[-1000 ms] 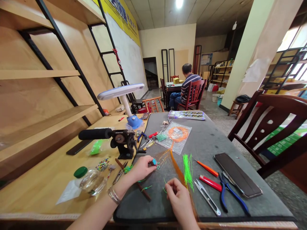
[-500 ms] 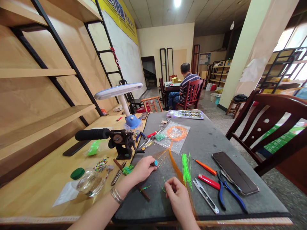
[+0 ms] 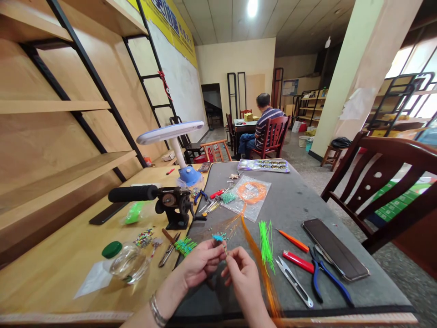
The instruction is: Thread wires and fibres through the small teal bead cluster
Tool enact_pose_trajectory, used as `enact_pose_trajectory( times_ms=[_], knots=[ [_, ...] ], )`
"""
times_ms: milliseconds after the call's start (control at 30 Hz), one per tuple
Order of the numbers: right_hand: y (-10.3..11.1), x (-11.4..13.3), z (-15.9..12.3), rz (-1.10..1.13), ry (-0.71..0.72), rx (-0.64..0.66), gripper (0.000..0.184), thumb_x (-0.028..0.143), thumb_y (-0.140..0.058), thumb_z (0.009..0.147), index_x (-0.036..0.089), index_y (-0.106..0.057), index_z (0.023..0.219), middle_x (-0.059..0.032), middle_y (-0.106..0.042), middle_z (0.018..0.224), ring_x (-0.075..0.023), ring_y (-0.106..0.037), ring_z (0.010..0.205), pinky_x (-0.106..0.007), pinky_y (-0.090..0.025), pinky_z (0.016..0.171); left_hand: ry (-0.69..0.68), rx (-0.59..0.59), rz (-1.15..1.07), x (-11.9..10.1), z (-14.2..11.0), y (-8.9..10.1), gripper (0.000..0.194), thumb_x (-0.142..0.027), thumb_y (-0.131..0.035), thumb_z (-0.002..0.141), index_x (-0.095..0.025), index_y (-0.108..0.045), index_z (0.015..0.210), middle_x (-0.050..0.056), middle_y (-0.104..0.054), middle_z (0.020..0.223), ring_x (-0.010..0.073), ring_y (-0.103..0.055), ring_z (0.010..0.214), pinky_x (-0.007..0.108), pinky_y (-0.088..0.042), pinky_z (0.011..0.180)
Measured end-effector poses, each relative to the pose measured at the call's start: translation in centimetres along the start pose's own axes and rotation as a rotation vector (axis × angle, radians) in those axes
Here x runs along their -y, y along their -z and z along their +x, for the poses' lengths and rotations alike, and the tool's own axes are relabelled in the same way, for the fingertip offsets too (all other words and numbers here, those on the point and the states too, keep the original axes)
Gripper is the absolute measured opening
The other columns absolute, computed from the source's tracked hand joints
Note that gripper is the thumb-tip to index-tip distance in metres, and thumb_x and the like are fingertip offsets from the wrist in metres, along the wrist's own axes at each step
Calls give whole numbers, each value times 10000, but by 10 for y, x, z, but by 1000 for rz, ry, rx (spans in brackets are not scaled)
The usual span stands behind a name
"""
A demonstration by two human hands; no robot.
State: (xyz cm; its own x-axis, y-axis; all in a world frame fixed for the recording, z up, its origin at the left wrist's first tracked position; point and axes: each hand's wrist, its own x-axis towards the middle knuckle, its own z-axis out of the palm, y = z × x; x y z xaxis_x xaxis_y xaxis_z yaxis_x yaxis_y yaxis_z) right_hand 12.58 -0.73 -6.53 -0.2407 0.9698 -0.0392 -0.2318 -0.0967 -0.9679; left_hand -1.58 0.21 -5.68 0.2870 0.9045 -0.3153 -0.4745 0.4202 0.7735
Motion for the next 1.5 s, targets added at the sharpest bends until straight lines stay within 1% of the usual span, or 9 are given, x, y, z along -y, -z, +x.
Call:
enact_pose_trajectory(
  times_ms=[200, 400, 567, 900, 1133, 1500],
  knots=[
    [0, 4, -1, -7, 2, -1, 399, 537, -685, 666, 179, -509, 667, 43, -531, 546, -115, -550, 485, -184, -405, 403, 4, 55, -50, 1, 2, 4, 341, -263, -793, 658, -123, -545, 846, -29, -539, 612, -15, -262, 381, 138, -76, 372],
    [-1, 5, 1, -16, -9, -11, 394, 524, -693, 652, 186, -490, 647, 37, -541, 552, -117, -550, 481, -190, -409, 401, 13, 64, -22, -2, 0, 2, 349, -289, -800, 643, -123, -548, 819, -31, -531, 605, -17, -257, 374, 153, -60, 375],
    [0, 3, 2, -29, 1, -2, 372, 504, -679, 675, 185, -489, 648, 36, -546, 549, -116, -550, 489, -187, -406, 407, -7, 75, 25, -3, 0, 0, 360, -305, -800, 639, -122, -547, 817, -41, -523, 598, -15, -251, 377, 162, -66, 376],
    [0, 5, 1, -50, 1, 2, 433, 575, -680, 644, 191, -481, 644, 38, -538, 544, -126, -555, 488, -196, -407, 410, 8, 80, 27, -3, 0, 0, 353, -298, -796, 645, -125, -548, 826, -39, -529, 597, -15, -241, 377, 162, -57, 377],
    [-1, 6, 1, -55, -2, 6, 421, 566, -679, 650, 194, -484, 644, 34, -549, 559, -129, -563, 494, -201, -412, 420, 17, 66, 30, -4, -1, 0, 362, -300, -802, 635, -123, -546, 823, -41, -519, 590, -17, -250, 374, 164, -57, 380],
    [0, 6, 1, -38, -6, 3, 433, 569, -689, 634, 190, -480, 641, 30, -562, 584, -130, -576, 497, -201, -410, 421, 35, 93, -7, -2, 2, 3, 355, -278, -785, 665, -129, -507, 830, -37, -521, 605, -17, -245, 375, 151, -59, 373]
  ],
)
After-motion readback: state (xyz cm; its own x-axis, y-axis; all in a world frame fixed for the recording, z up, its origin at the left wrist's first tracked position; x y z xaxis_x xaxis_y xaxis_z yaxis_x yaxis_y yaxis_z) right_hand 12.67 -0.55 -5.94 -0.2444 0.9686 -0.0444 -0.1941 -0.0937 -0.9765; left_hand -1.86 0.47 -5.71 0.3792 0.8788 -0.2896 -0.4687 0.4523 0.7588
